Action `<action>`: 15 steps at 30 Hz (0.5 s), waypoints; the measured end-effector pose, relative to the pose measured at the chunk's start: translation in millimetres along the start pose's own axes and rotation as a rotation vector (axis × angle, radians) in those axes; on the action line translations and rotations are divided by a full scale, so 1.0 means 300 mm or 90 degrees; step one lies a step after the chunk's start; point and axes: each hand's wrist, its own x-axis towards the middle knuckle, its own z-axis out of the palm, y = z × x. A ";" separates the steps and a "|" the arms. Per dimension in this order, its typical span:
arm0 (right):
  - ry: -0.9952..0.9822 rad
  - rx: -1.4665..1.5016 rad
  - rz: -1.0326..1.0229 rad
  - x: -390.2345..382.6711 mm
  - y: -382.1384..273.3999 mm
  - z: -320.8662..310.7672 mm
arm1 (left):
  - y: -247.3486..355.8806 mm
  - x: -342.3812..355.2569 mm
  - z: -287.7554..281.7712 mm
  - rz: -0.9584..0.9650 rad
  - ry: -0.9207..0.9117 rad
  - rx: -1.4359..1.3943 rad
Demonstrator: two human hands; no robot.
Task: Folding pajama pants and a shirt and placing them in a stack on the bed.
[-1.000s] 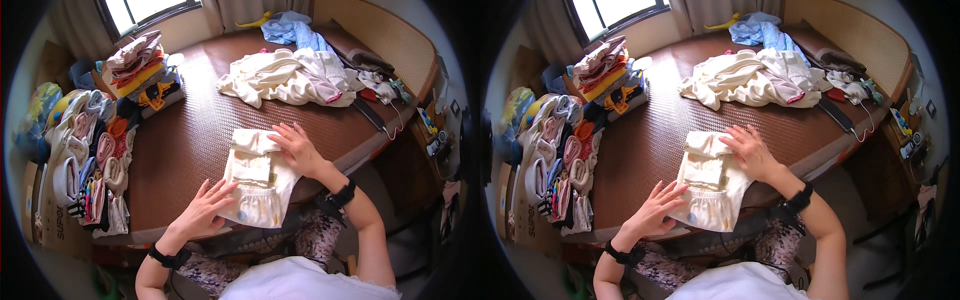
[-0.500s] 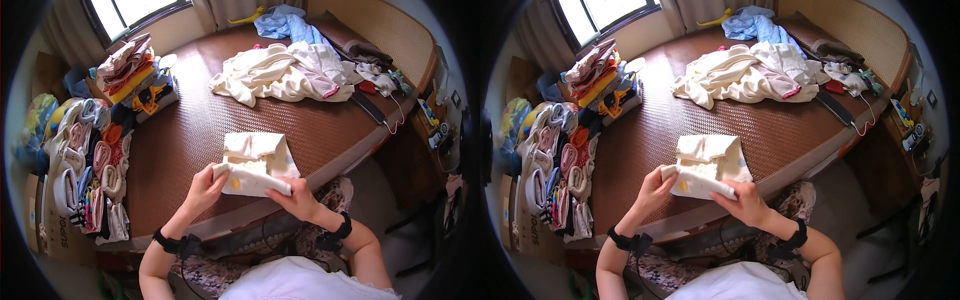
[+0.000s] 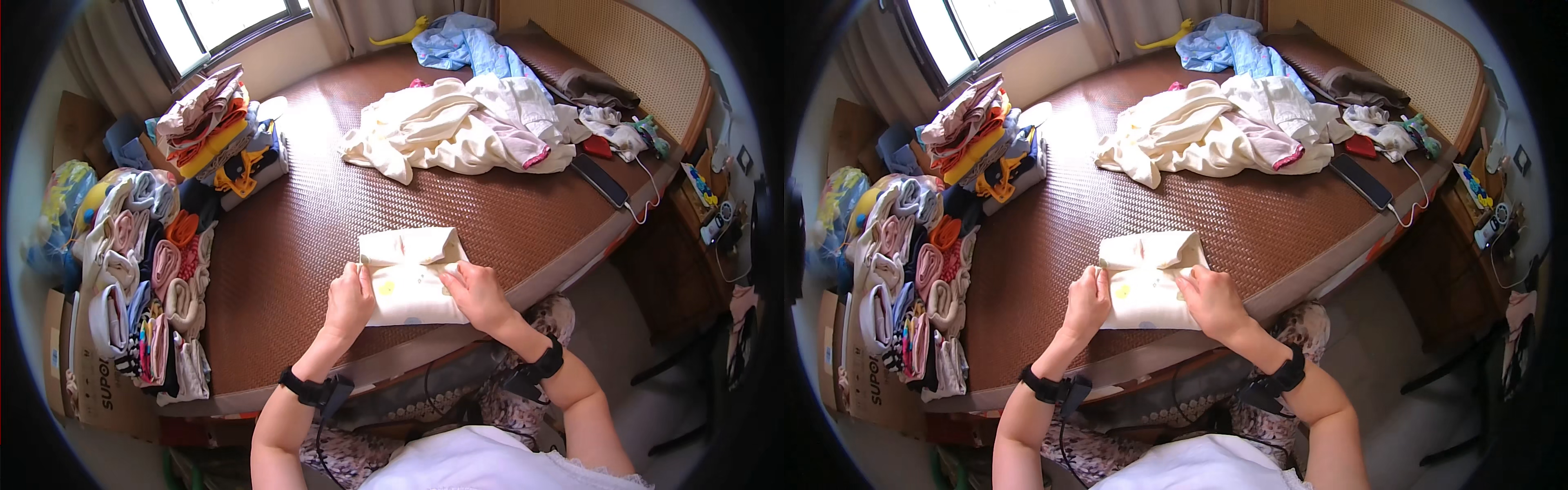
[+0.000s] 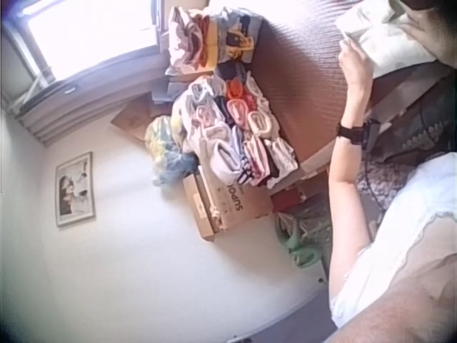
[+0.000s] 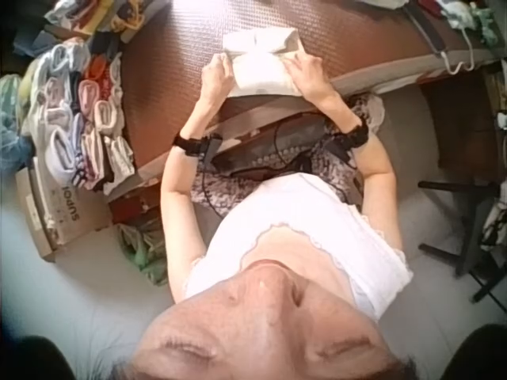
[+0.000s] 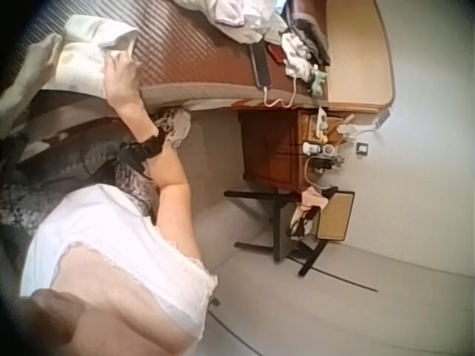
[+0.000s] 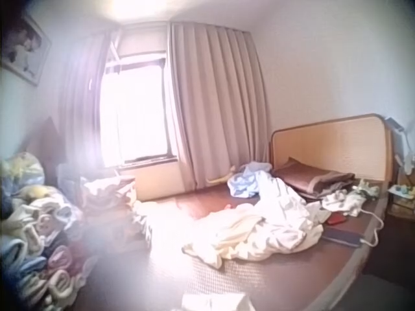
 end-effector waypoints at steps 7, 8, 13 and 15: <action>-0.010 -0.328 -0.131 0.060 -0.122 -0.102 | -0.007 0.014 -0.014 -0.010 -0.044 0.038; 0.062 -0.385 -0.301 0.089 -0.125 -0.112 | -0.004 0.009 -0.015 -0.015 -0.041 0.033; -0.136 -0.325 -0.519 0.287 0.006 -0.038 | 0.074 -0.008 -0.035 0.044 0.073 0.001; -0.193 -0.069 -0.263 0.379 0.035 -0.055 | 0.104 -0.014 -0.044 0.078 0.135 -0.046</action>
